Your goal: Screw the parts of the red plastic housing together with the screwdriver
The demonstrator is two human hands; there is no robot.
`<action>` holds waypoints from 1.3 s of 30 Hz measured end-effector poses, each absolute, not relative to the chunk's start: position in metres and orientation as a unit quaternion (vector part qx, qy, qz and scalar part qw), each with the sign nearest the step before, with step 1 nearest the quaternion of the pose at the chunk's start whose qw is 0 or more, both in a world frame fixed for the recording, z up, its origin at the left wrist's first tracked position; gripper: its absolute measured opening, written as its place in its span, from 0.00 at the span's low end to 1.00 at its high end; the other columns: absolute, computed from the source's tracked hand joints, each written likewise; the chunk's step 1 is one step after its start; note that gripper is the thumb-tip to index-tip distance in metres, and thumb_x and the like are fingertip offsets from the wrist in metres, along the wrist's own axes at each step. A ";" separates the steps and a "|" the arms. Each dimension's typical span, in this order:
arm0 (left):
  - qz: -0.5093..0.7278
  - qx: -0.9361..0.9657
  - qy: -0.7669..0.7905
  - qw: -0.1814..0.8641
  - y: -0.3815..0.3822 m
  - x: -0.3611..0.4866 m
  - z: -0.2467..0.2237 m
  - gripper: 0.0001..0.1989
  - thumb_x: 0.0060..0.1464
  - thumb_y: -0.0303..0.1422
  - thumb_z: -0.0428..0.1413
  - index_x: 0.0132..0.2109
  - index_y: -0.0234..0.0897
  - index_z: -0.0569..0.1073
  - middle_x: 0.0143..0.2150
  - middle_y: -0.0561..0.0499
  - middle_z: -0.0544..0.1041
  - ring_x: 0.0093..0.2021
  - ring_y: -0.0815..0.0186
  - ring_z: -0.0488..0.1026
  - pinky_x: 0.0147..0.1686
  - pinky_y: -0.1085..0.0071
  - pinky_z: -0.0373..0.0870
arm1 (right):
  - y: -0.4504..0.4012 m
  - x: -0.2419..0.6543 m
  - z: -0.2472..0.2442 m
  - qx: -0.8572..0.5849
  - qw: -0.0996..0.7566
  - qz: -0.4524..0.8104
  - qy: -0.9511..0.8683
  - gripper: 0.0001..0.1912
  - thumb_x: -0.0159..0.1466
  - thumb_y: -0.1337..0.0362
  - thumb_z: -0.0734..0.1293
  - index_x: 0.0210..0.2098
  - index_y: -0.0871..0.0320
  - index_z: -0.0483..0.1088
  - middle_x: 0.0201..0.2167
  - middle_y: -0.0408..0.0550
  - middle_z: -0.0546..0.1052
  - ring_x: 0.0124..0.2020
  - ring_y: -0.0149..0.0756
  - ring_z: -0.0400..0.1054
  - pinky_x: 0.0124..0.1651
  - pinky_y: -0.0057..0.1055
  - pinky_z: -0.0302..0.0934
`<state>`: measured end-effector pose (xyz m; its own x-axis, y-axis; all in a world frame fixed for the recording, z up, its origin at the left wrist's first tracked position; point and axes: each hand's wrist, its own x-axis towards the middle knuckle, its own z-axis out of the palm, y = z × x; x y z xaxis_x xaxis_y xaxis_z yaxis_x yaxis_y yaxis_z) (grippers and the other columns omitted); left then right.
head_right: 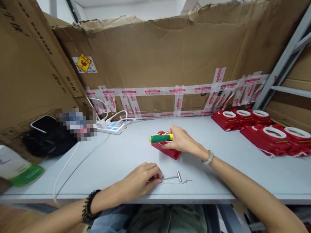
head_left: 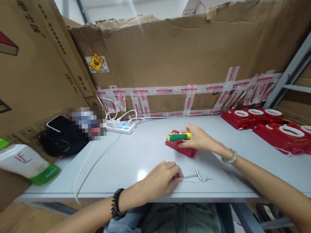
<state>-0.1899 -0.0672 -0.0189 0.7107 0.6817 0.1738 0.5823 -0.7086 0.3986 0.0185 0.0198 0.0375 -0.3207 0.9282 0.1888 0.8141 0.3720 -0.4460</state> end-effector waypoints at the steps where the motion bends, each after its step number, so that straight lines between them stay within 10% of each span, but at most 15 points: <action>1: 0.160 0.913 0.339 0.162 -0.068 -0.190 -0.019 0.02 0.61 0.27 0.54 0.40 0.36 0.72 0.39 0.50 0.77 0.37 0.64 0.74 0.42 0.69 0.68 | 0.017 0.014 0.038 -0.539 0.212 0.139 -0.803 0.24 0.48 0.49 0.72 0.32 0.53 0.57 0.29 0.41 0.70 0.28 0.33 0.58 0.29 0.29 0.50; 19: 0.333 0.899 0.282 -0.027 -0.006 -0.199 0.018 0.14 0.53 0.42 0.58 0.40 0.36 0.71 0.39 0.44 0.72 0.41 0.57 0.68 0.43 0.59 0.66 | 0.013 0.015 0.026 -0.488 0.412 0.234 -0.733 0.21 0.56 0.48 0.70 0.30 0.54 0.56 0.24 0.36 0.63 0.26 0.29 0.55 0.31 0.29 0.51; 24: 0.203 0.934 0.286 0.070 0.012 -0.190 0.020 0.39 0.49 0.48 0.62 0.63 0.39 0.60 0.59 0.39 0.68 0.58 0.49 0.66 0.56 0.53 0.61 | 0.014 0.027 0.043 -0.431 0.542 0.261 -0.672 0.19 0.63 0.46 0.63 0.29 0.55 0.61 0.24 0.39 0.64 0.25 0.30 0.57 0.30 0.30 0.54; 39: 0.242 0.895 0.302 0.221 -0.013 -0.194 0.016 0.33 0.54 0.48 0.61 0.60 0.38 0.62 0.53 0.42 0.74 0.47 0.56 0.75 0.46 0.61 0.71 | -0.013 0.023 0.066 -0.410 0.594 0.173 -0.670 0.15 0.56 0.60 0.71 0.19 0.57 0.65 0.15 0.38 0.65 0.17 0.26 0.58 0.20 0.26 0.55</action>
